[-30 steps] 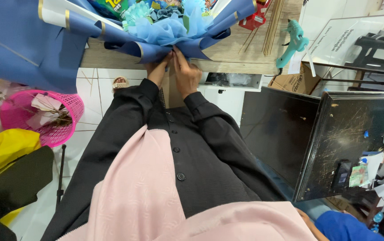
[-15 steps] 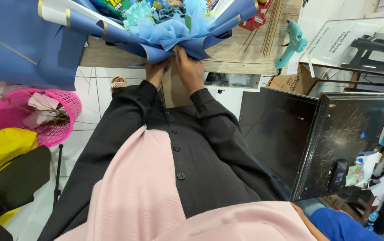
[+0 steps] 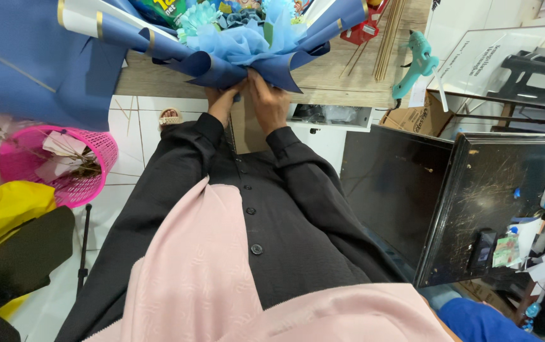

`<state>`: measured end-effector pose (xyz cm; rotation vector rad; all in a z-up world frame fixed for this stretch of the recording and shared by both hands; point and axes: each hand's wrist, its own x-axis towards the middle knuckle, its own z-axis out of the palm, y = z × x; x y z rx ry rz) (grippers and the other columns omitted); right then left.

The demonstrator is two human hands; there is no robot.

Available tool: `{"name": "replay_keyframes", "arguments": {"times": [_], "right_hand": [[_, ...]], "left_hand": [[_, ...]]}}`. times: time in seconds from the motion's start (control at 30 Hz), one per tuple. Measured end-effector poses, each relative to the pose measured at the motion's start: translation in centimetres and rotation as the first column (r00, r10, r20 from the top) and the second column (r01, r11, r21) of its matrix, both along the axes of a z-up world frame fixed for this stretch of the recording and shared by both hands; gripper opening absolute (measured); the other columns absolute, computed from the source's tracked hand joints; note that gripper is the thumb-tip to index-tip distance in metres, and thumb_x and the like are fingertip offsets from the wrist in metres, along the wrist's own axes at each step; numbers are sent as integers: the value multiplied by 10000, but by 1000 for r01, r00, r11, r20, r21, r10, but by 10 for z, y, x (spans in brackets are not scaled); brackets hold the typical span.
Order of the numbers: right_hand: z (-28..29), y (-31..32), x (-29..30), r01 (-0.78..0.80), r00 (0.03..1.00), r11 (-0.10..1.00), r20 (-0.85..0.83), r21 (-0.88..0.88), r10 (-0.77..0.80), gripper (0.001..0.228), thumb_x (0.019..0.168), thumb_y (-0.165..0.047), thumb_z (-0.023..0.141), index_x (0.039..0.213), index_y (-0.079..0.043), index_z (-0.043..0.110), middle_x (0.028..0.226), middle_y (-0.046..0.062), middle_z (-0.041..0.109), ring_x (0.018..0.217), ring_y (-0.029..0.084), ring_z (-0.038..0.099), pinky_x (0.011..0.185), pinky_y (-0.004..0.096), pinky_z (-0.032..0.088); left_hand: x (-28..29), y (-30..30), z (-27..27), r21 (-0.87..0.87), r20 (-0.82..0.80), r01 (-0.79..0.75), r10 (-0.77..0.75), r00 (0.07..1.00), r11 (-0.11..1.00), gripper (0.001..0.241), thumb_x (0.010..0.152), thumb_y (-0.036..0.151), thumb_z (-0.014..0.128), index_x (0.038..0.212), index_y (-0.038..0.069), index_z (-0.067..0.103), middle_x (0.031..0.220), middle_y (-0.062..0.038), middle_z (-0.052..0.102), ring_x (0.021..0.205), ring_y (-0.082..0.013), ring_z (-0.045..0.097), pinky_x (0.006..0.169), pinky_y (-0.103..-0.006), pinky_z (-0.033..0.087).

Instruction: The person wraps a gift bouquet containing snacks and artificial flowers using blue and white paper, cutting the paper with scissors and securing it with tape while another person assists by holding the bouquet.

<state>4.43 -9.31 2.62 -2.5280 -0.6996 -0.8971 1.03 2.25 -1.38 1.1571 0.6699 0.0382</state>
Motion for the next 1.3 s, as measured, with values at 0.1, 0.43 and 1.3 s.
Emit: {"name": "replay_keyframes", "arguments": {"times": [0.1,0.43,1.3], "right_hand": [[2,-4,1,-60,995,997,-81,52,64,203,1031,-222,722,1218,-292,761,645,8,692,547,235,703,560,355,566],[1,-14,-2,-70,791,932,-550,357,270,275,1104,-249,600,1299,-335,775,881,72,823,848,367,778,763,447,611],[-19,-73,-29,98,848,961,-527,257,54,40,941,-296,790,971,-271,799,574,-25,668,516,227,688,556,323,560]], "left_hand": [[-1,-2,-2,-4,10,-4,4,1000,1000,791,933,265,1011,1538,56,546,1488,-247,607,1429,-514,520,1138,-684,482],[-4,-8,7,245,54,-104,93,994,964,580,906,266,1012,1364,80,710,1317,-200,726,1293,-367,651,1050,-573,558],[3,-26,-4,448,-188,-114,218,958,887,748,897,357,968,1450,206,487,1401,-129,658,1365,-380,626,1195,-583,498]]}}
